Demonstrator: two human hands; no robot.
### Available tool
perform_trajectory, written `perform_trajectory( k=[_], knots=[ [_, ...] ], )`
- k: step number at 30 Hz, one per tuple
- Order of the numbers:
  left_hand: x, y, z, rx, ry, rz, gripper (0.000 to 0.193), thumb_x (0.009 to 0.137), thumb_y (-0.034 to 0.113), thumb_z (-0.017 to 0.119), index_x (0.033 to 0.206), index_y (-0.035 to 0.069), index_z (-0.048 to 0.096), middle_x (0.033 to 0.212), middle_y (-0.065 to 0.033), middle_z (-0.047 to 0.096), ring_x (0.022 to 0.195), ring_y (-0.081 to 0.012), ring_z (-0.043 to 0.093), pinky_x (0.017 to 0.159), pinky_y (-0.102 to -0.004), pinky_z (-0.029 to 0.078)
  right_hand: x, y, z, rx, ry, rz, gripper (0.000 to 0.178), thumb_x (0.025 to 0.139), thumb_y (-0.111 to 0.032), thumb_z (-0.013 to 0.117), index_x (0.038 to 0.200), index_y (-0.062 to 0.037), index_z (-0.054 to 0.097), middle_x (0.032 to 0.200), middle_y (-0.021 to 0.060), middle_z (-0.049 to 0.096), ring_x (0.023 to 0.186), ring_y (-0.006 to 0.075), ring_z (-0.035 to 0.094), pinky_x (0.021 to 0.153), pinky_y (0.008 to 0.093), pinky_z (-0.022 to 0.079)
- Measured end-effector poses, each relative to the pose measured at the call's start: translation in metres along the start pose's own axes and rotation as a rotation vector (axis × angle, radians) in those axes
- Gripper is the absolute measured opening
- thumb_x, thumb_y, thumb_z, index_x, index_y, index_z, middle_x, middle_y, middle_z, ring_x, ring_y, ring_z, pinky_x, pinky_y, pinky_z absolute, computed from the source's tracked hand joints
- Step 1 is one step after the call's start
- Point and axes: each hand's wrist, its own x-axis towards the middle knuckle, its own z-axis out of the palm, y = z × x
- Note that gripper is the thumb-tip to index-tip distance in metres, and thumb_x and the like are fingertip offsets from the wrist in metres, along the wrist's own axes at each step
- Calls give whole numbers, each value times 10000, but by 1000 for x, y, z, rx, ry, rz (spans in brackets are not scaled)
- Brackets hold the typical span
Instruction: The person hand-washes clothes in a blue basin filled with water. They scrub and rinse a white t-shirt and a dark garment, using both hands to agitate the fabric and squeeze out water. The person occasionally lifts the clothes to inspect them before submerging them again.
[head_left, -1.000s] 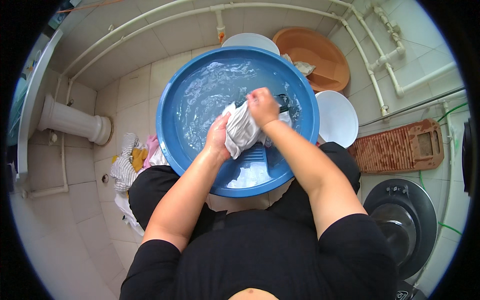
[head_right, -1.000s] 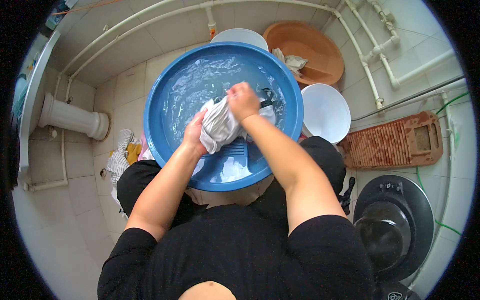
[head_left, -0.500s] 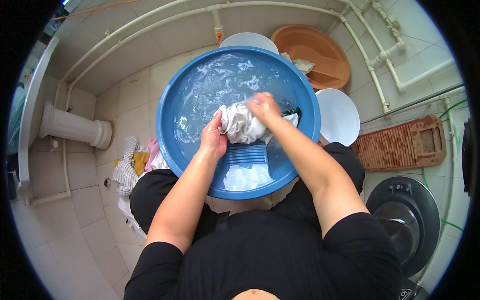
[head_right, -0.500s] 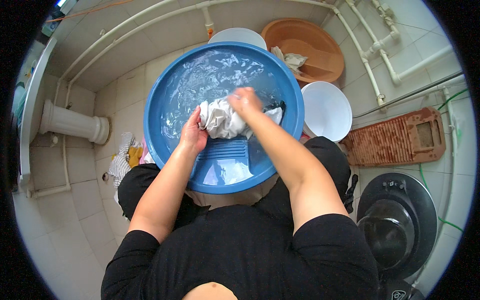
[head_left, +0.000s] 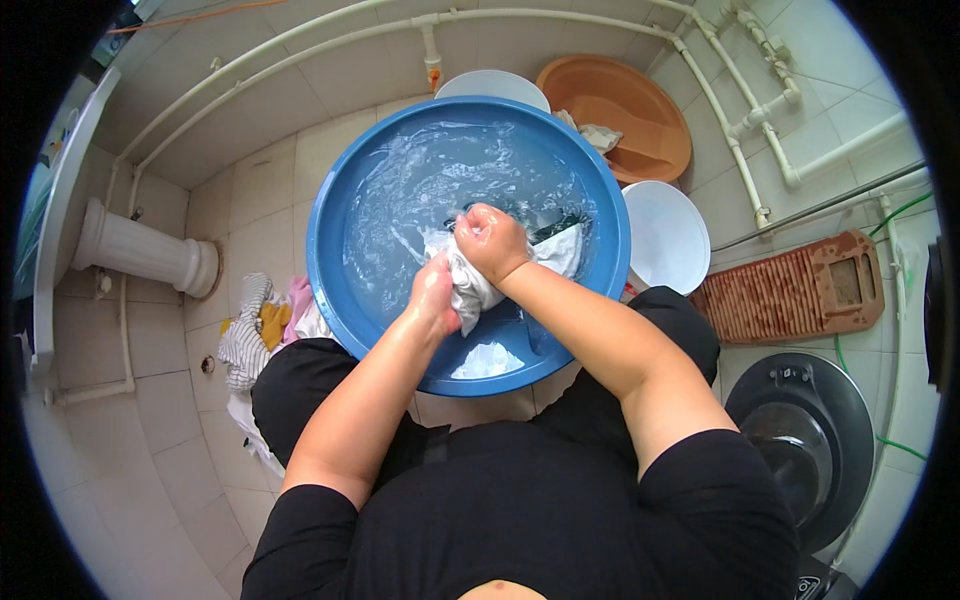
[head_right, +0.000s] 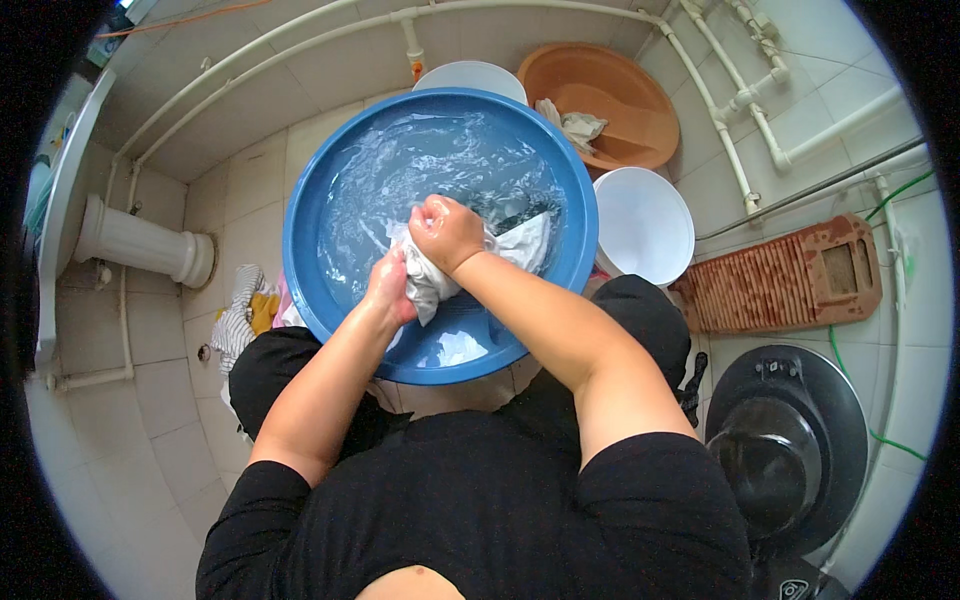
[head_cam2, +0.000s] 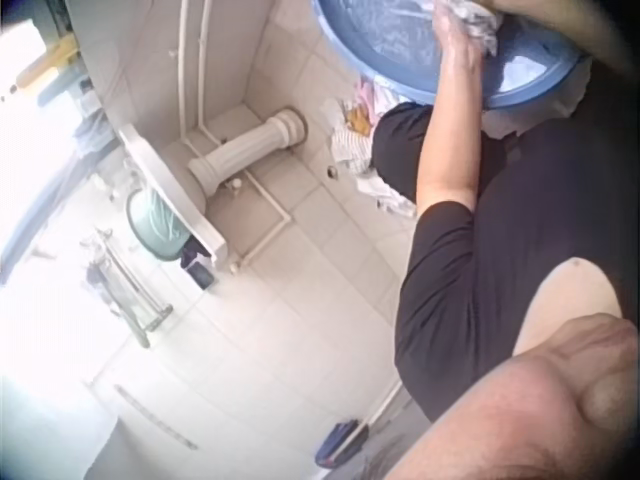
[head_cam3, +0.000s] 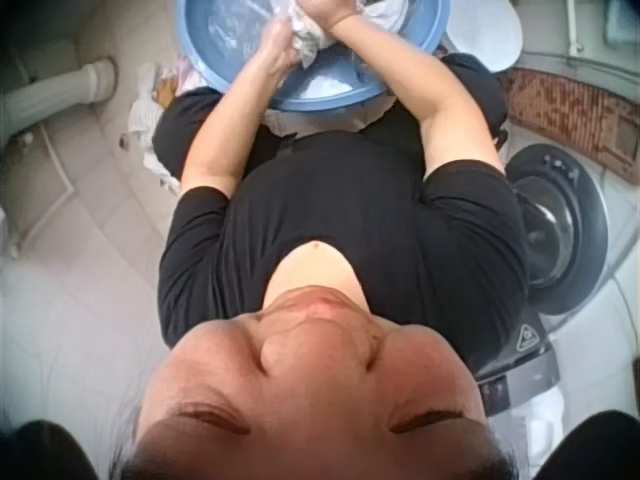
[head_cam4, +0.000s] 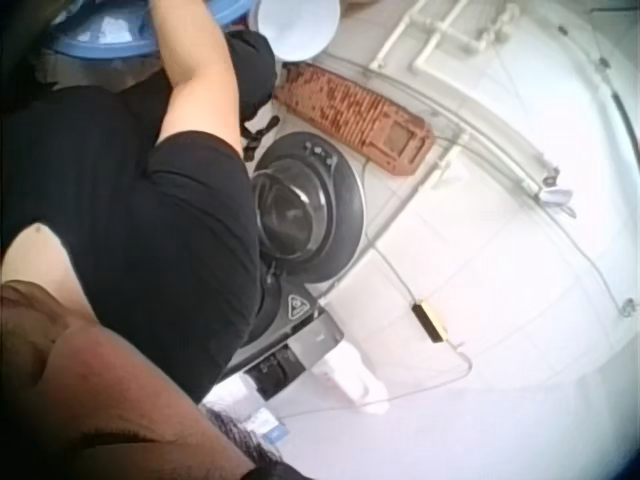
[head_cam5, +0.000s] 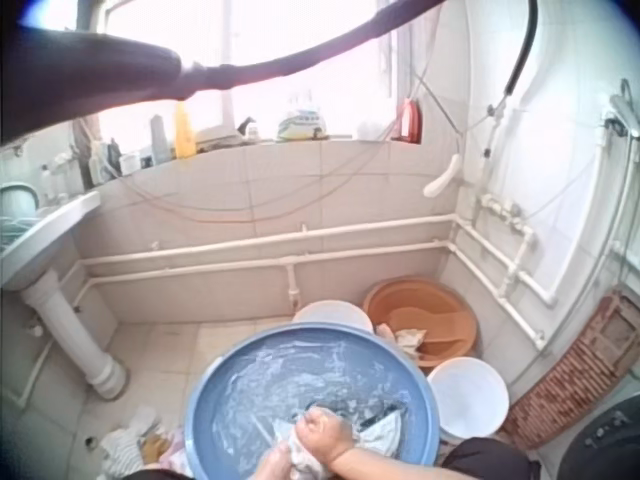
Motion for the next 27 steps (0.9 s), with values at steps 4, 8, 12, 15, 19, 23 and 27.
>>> perform_trajectory(
  k=[4,8,12,15,19,23,27],
  knots=[
    [38,-8,-90,-40,-178,167,311,902,252,344,1065,54,520,1006,-104,576,925,-223,571,850,-346,446,-31,-43,7,182,-72,-380,132,701,-213,590,616,-114,565,666,109,579,616,312,573,537,387,462],
    [54,11,-101,-46,-383,88,349,889,337,337,960,66,545,881,-77,564,845,-219,552,794,-356,440,-34,-36,14,193,-116,-515,112,683,-191,616,650,-104,553,679,102,564,632,286,575,562,359,465],
    [3,39,-17,32,163,198,433,904,375,315,1032,28,540,992,-120,600,923,-263,581,843,-417,460,13,11,1,-131,-33,-509,267,727,-334,632,816,-92,564,813,95,568,802,290,561,672,371,454],
    [-3,67,-19,98,268,658,343,918,270,358,1015,-13,526,945,-123,599,855,-235,596,781,-355,483,39,37,-18,-324,-82,-231,399,737,-441,609,926,-89,600,970,102,582,943,287,525,831,395,404],
    [-2,90,-34,254,564,924,310,911,226,432,1065,-42,456,1060,-165,531,956,-230,548,824,-335,444,54,73,-54,-487,-494,225,615,734,-603,532,1162,-162,560,1252,118,476,1162,296,433,959,437,325],
    [19,62,-67,1027,752,864,714,751,310,627,1325,32,305,1339,-319,225,1251,-412,242,1023,-456,220,33,93,-50,-552,-761,188,647,716,-534,606,1244,-179,487,1363,147,332,1172,345,415,975,407,340],
    [10,22,-42,1427,370,1095,398,765,219,633,1100,26,534,1137,-193,512,1066,-272,489,882,-361,387,32,79,-42,-772,-493,28,376,827,-411,510,942,-82,651,1175,172,514,973,347,545,790,427,453]
  ],
)
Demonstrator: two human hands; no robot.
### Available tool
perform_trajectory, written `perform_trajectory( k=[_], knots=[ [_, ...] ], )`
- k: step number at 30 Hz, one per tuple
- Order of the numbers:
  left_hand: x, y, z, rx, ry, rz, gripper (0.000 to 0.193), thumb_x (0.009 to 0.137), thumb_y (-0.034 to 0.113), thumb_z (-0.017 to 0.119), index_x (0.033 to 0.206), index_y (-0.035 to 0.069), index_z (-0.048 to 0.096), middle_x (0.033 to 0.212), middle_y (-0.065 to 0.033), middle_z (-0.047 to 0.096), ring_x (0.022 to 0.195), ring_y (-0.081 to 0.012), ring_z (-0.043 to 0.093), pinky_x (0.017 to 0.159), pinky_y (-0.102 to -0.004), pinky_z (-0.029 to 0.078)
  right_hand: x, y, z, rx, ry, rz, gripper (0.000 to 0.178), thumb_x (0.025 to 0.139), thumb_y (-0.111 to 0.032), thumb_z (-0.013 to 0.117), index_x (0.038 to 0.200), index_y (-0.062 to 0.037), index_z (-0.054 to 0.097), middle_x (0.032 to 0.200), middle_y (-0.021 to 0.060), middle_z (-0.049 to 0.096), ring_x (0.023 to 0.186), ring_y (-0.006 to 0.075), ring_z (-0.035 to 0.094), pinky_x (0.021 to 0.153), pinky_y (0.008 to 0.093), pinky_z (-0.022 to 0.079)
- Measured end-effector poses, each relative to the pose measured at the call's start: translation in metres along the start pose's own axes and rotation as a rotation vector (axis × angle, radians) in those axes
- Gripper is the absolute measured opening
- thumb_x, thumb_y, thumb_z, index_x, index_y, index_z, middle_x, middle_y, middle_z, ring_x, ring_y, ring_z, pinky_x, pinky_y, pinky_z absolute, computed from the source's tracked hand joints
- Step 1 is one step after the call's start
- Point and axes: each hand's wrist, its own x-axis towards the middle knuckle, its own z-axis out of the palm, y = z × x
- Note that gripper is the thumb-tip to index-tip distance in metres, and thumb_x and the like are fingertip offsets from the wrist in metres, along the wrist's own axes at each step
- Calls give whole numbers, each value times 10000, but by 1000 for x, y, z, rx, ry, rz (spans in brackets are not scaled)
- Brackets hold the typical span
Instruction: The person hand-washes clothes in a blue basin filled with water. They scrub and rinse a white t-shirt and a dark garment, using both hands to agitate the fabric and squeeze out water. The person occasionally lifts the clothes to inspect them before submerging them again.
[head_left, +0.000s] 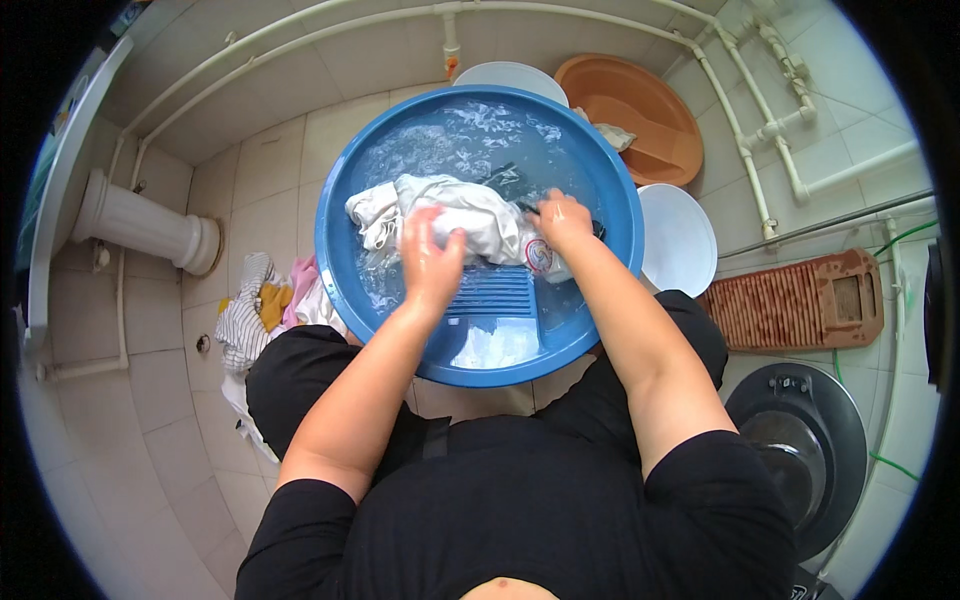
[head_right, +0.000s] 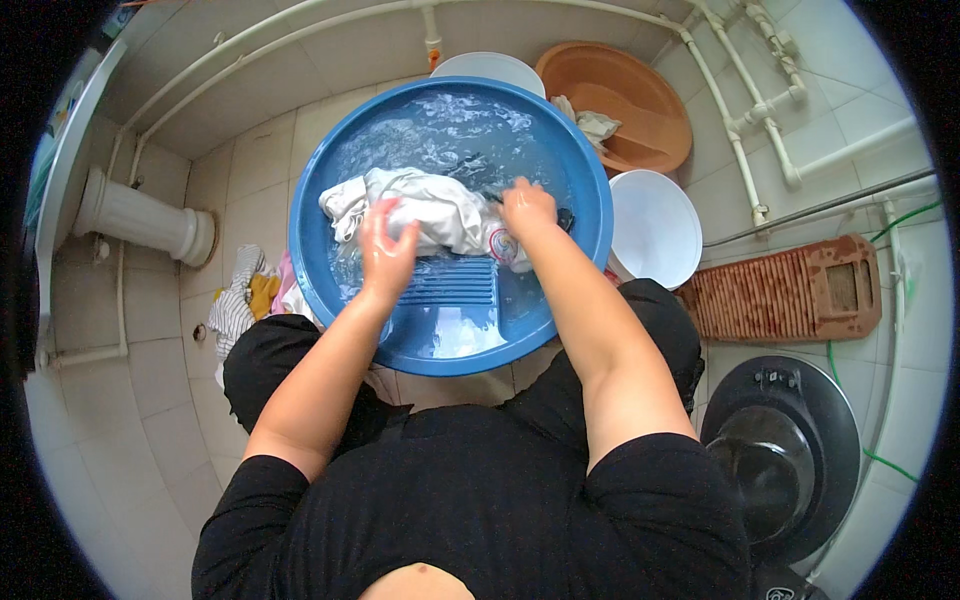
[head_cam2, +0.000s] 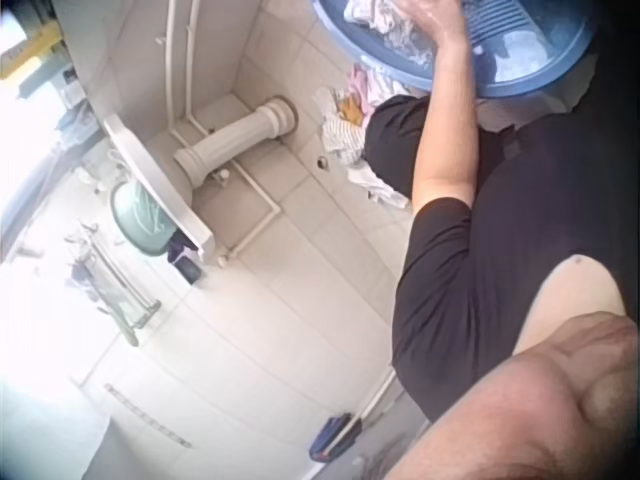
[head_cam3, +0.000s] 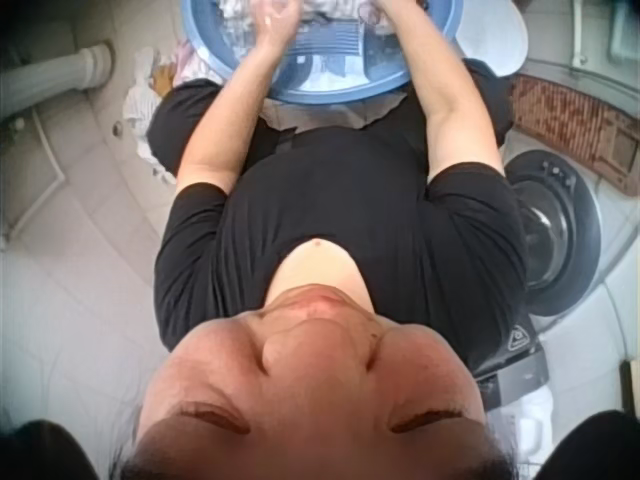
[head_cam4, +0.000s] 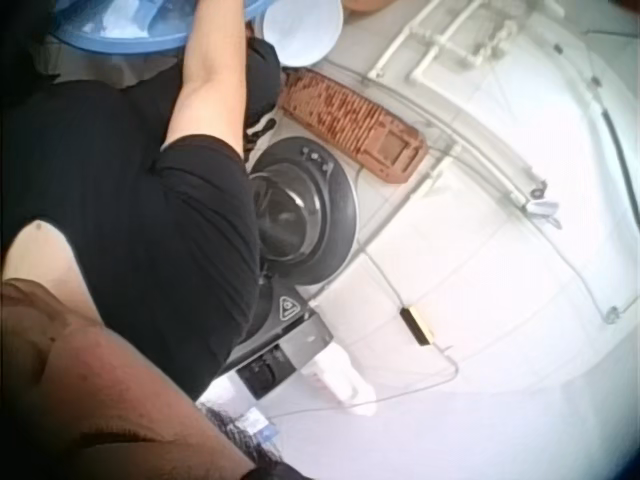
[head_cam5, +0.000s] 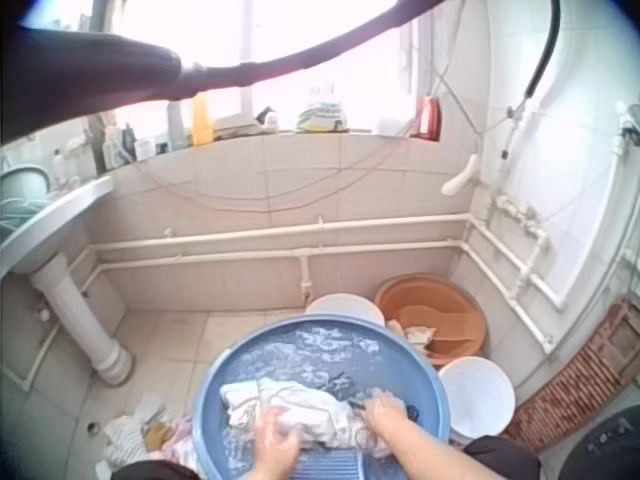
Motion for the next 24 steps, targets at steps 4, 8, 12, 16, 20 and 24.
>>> perform_trajectory(
  k=[4,8,12,16,20,24],
  knots=[
    [-4,24,4,-604,-687,-715,367,818,216,604,1103,-1,524,1081,-114,565,973,-144,539,774,-262,445,6,-41,-63,473,-6,-3,478,817,-438,498,893,15,632,809,242,605,831,348,592,752,402,435],
    [-7,18,10,-604,-691,-467,451,825,232,590,1173,-27,468,1088,-117,565,1014,-159,518,862,-268,400,-17,-70,-103,1159,-157,-51,493,815,-418,546,923,59,599,830,193,617,755,212,567,719,321,439],
    [3,22,4,-738,-636,-547,305,851,221,540,1094,37,535,1005,-26,577,914,-103,503,807,-247,380,-8,-66,-101,1083,-41,-98,469,798,-409,583,929,40,598,850,174,623,766,221,565,729,314,440],
    [15,14,1,-1036,-436,-773,265,895,246,442,1095,84,502,1013,-80,597,914,-187,580,794,-323,445,16,-28,-67,494,591,-52,484,763,-395,614,1040,-2,559,1019,201,576,960,360,547,840,383,436],
    [26,9,-9,-1242,-50,-927,269,920,282,383,1080,90,482,991,-66,584,861,-188,571,705,-331,463,21,-10,-28,531,37,181,594,749,-494,580,1067,8,548,1050,216,570,993,355,539,858,400,426],
    [17,7,-4,-912,-152,-1136,265,888,279,472,1073,88,463,975,-65,557,790,-176,552,537,-274,450,6,-26,12,405,-198,26,563,684,-501,611,1082,-105,582,1098,150,582,1001,310,558,837,375,444]
  ],
)
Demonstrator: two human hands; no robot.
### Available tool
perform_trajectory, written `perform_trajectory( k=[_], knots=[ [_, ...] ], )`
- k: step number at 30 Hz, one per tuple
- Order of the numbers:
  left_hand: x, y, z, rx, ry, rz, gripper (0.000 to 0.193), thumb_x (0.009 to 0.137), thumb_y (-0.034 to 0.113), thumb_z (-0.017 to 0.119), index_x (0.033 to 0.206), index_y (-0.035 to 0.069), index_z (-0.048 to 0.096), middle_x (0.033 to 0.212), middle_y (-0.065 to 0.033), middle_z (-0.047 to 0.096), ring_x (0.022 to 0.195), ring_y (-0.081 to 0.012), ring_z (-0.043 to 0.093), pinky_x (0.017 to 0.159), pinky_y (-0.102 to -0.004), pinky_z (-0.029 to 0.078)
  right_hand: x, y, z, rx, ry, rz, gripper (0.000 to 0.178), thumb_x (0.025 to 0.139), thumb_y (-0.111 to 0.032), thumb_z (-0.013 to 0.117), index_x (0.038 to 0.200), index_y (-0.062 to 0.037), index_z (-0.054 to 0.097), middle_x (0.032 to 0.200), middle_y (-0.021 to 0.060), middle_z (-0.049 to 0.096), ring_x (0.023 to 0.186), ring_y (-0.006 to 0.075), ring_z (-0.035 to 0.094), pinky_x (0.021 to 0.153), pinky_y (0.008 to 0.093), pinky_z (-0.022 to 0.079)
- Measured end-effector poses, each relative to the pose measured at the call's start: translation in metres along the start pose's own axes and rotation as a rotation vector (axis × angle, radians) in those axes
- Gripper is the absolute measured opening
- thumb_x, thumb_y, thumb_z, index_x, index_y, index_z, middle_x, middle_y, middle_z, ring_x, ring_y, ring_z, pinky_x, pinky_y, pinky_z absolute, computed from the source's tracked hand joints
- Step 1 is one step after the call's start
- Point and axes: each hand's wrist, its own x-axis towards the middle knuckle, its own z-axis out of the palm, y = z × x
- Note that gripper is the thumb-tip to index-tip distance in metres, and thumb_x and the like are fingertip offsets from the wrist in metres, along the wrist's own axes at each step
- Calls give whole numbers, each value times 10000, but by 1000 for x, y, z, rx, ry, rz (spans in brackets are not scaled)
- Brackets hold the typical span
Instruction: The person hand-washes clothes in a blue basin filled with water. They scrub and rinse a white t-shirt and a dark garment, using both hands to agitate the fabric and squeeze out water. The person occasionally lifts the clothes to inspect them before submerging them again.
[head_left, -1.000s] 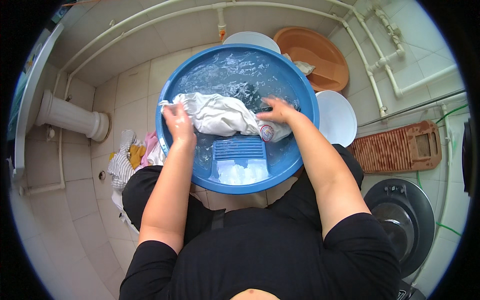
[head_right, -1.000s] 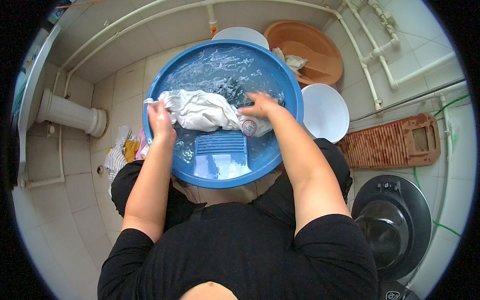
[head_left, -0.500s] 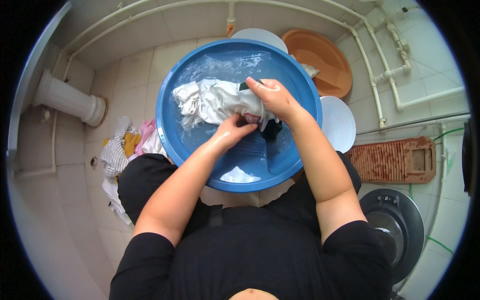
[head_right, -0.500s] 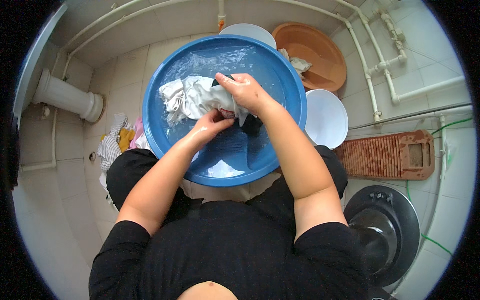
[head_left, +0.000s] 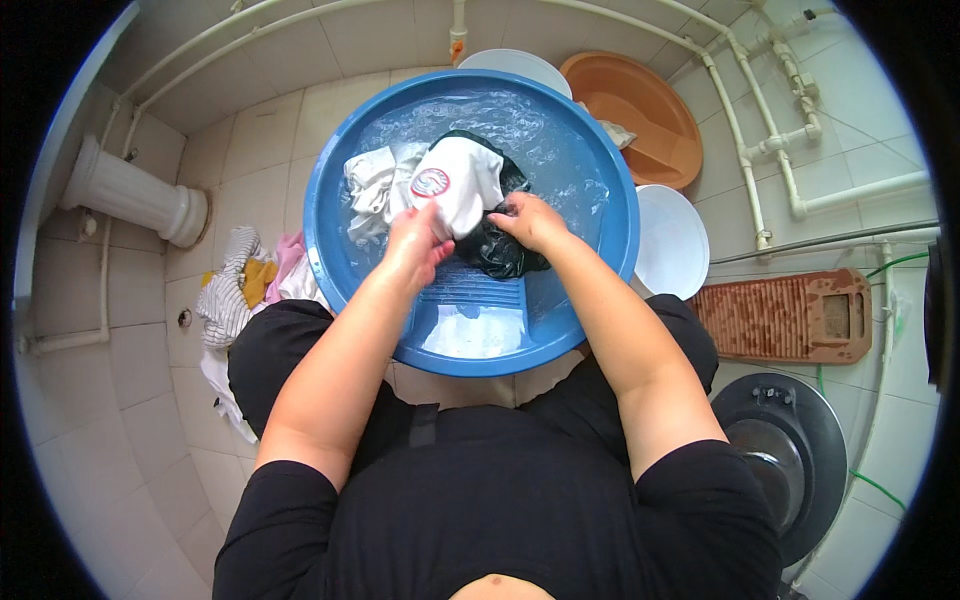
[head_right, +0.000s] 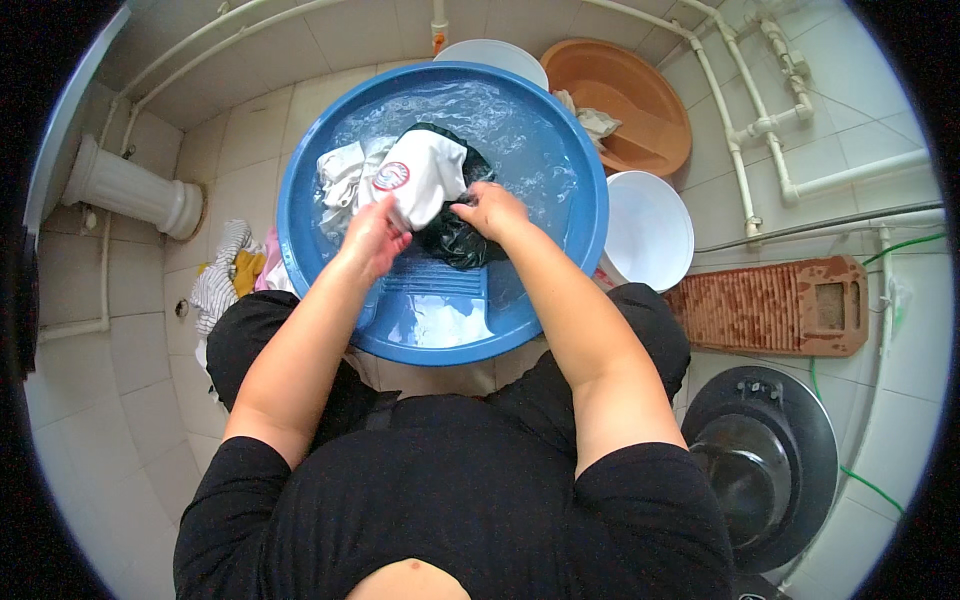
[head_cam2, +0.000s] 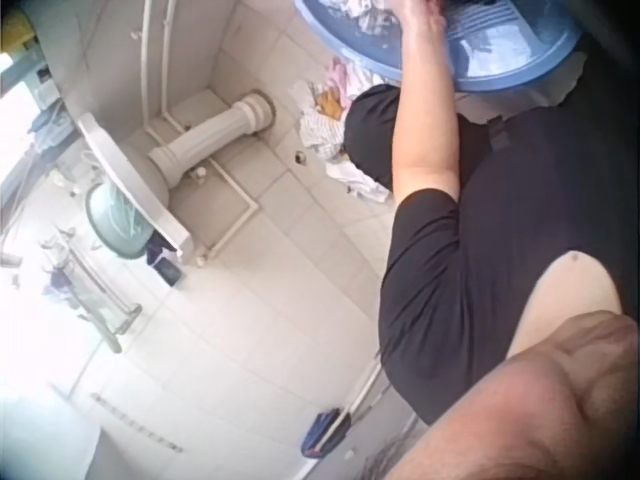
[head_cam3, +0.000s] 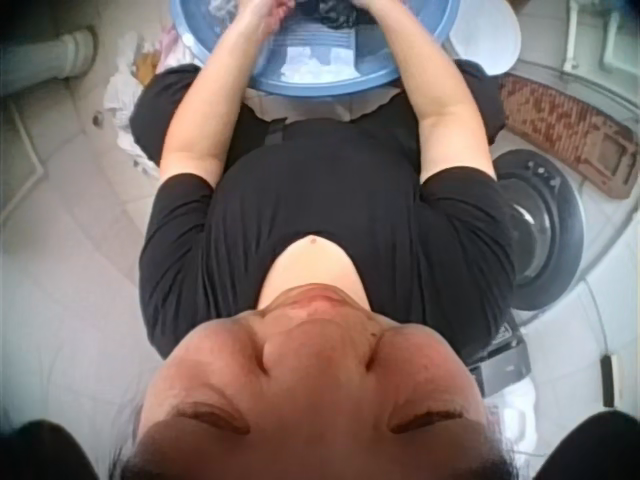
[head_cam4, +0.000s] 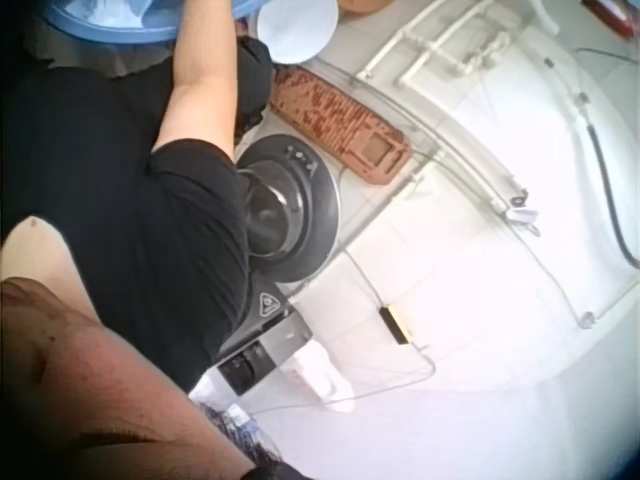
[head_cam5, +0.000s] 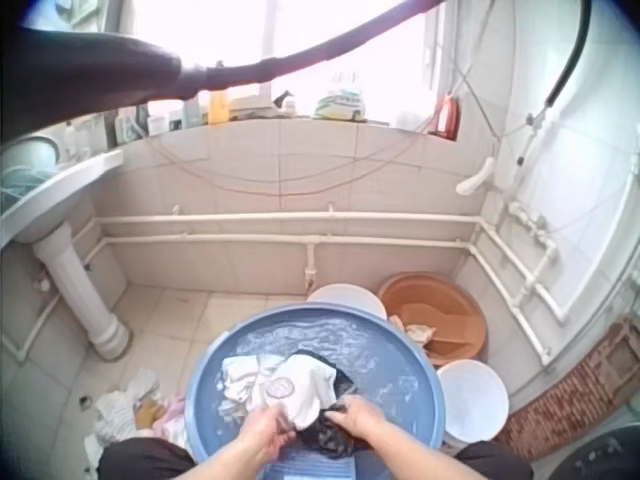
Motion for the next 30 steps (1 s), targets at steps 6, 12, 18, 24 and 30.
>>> perform_trajectory(
  k=[6,12,18,24,30],
  knots=[
    [6,-20,-11,97,22,-34,223,839,183,569,996,60,470,897,-92,541,779,-189,552,599,-310,478,13,35,-20,19,210,287,420,721,-389,560,985,-65,605,979,170,613,952,323,578,807,395,456],
    [3,-25,-5,99,-207,-238,395,859,239,532,1115,-48,445,1152,-207,500,979,-284,546,806,-367,470,15,42,13,76,184,116,695,740,-530,561,1176,3,467,1182,257,482,1124,367,458,936,410,371],
    [6,-32,4,33,-329,-102,460,861,294,525,1193,41,332,1259,-190,378,1158,-337,390,904,-421,378,3,51,3,220,109,298,822,722,-569,579,1222,58,400,1263,267,413,1193,363,398,968,389,345],
    [20,-34,5,-219,-262,-145,585,840,442,515,1229,55,312,1241,-195,387,1155,-340,387,933,-492,325,-21,-11,28,673,316,216,839,658,-356,714,1253,78,313,1181,264,478,1096,333,486,905,368,398],
    [5,-2,5,-340,-604,-425,683,771,626,492,1028,-4,554,869,-193,591,882,-330,586,766,-452,490,-97,-106,15,286,483,-711,251,743,-217,631,904,-63,514,827,137,549,737,319,565,633,382,464]
  ],
)
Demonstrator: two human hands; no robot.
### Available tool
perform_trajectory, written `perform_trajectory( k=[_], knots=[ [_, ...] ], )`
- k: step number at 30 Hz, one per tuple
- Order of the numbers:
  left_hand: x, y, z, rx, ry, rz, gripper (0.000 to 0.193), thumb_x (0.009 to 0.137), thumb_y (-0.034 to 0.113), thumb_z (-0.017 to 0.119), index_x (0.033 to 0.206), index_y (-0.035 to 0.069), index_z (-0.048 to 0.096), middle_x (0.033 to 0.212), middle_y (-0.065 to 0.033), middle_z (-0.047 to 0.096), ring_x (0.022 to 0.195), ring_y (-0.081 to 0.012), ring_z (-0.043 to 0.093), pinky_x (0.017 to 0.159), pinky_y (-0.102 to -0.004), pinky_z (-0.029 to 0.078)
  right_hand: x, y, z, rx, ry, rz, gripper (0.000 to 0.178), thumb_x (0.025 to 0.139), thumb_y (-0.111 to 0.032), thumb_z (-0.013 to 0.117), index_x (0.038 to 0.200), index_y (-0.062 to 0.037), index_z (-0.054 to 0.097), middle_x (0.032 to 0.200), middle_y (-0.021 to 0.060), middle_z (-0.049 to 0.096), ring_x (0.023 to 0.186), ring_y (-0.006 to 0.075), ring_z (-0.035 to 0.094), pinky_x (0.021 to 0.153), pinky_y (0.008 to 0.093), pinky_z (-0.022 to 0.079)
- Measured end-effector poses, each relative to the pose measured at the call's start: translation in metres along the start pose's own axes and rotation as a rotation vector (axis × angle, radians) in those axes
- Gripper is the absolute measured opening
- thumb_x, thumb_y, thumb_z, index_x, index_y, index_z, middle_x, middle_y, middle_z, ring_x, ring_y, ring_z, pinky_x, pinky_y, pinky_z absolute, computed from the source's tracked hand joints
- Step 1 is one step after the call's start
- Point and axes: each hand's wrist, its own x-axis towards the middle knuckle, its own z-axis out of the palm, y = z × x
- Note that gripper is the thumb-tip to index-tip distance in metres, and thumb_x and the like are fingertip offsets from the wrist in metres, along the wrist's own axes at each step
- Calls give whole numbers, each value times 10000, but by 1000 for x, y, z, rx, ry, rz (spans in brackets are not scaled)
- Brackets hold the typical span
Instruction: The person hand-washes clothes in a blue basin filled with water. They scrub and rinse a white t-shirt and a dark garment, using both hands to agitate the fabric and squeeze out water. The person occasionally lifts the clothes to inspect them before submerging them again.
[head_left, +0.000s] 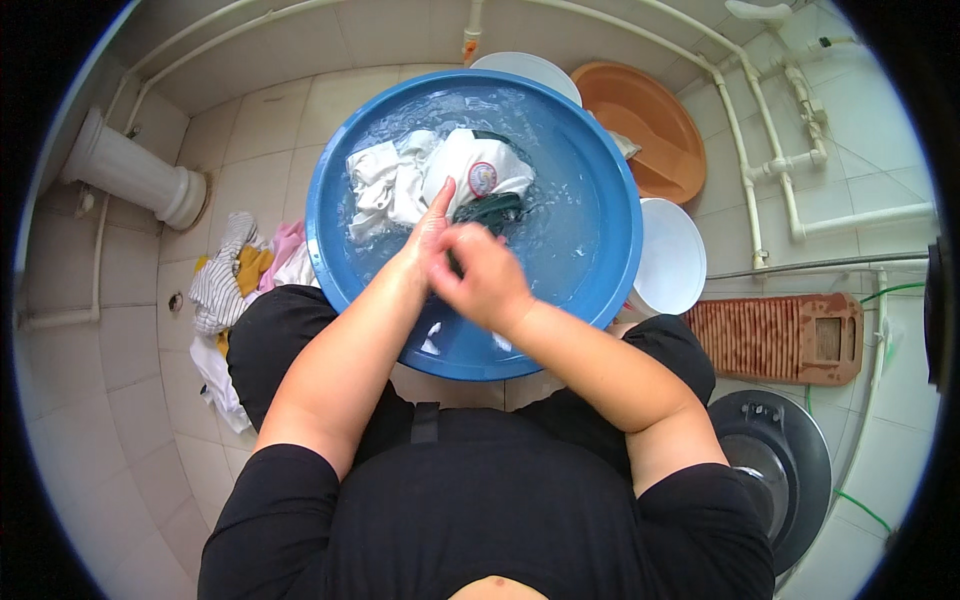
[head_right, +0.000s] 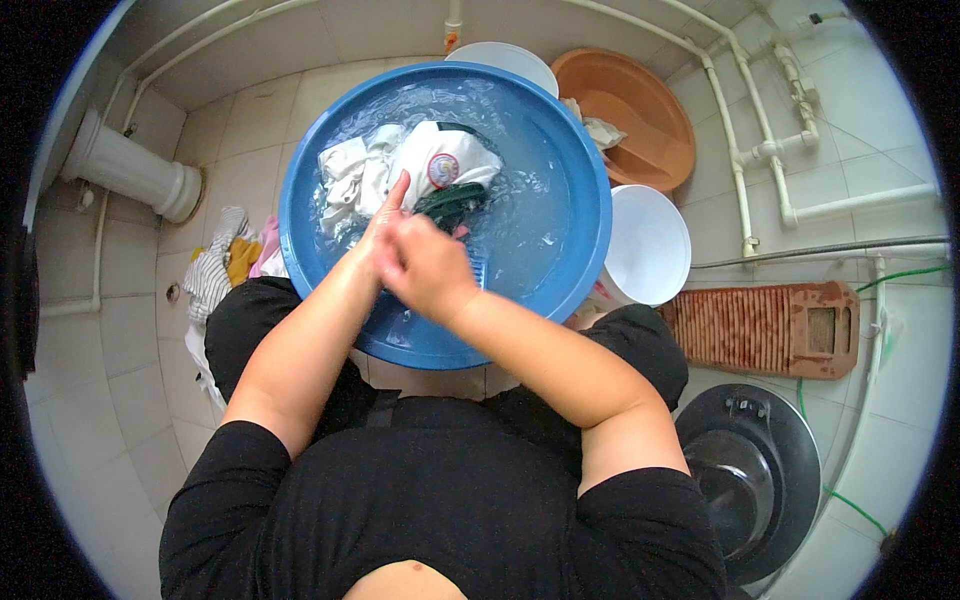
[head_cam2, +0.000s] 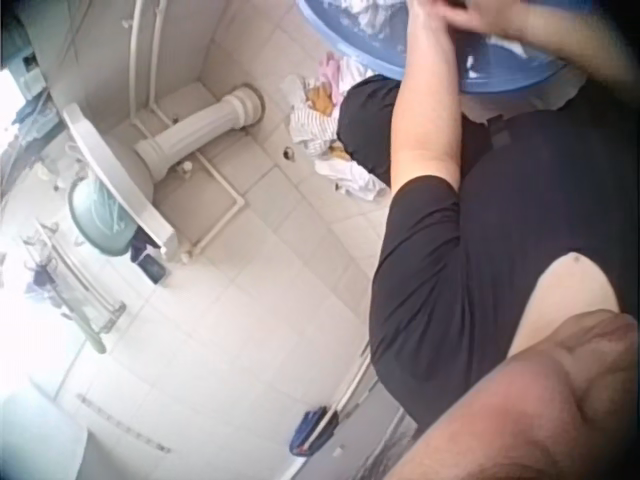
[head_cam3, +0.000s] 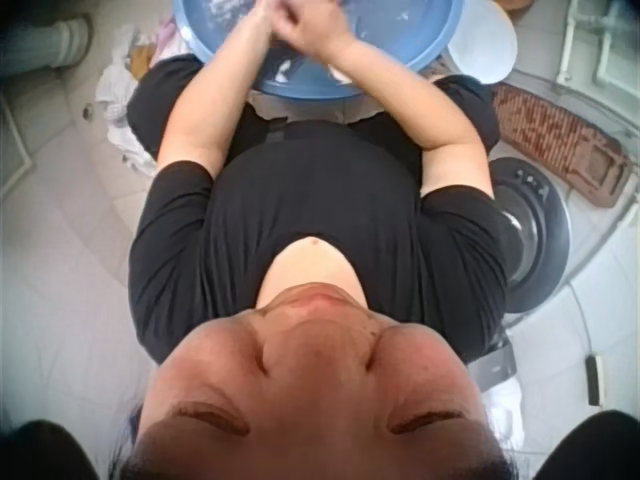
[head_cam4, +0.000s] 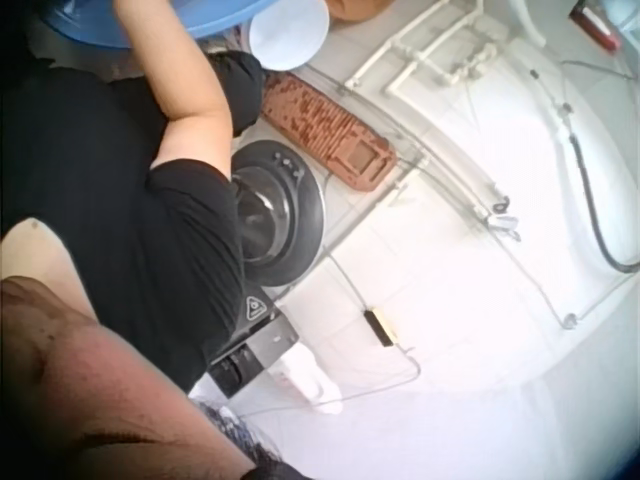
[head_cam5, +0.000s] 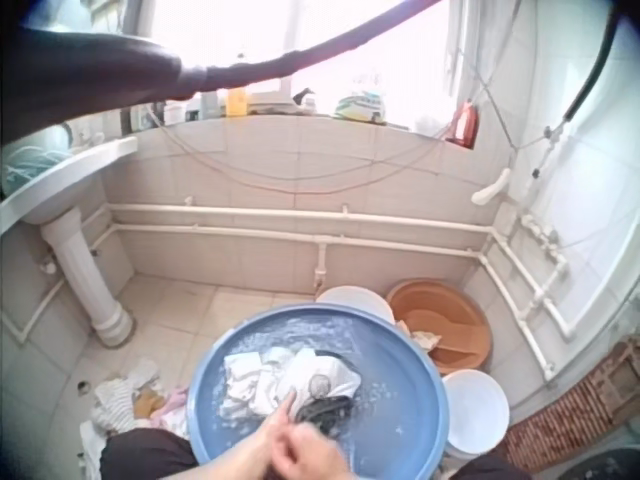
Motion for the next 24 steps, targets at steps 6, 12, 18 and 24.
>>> perform_trajectory(
  k=[6,12,18,24],
  knots=[
    [22,-13,-17,12,124,197,262,844,287,563,975,61,559,774,-73,607,624,-173,587,570,-299,512,-11,10,1,-137,-3,-254,206,708,-288,628,629,-127,528,633,54,520,599,251,567,516,367,450],
    [8,-29,18,-110,295,161,262,854,355,510,757,115,545,702,-61,587,664,-199,582,664,-352,498,-6,57,9,-143,201,132,242,762,-268,579,591,-98,589,613,103,579,556,288,563,513,378,449],
    [10,-25,0,47,506,209,280,867,383,466,889,123,565,796,-68,609,751,-238,593,731,-389,472,-7,48,16,-134,146,-76,177,745,-232,593,602,-128,590,613,68,569,551,250,566,503,347,451],
    [15,-11,-9,75,343,549,239,843,246,545,1025,93,572,1003,-32,606,932,-198,528,882,-347,356,4,144,-30,-185,87,771,480,778,-541,540,853,-67,571,789,154,622,790,336,595,686,397,455]
  ],
)
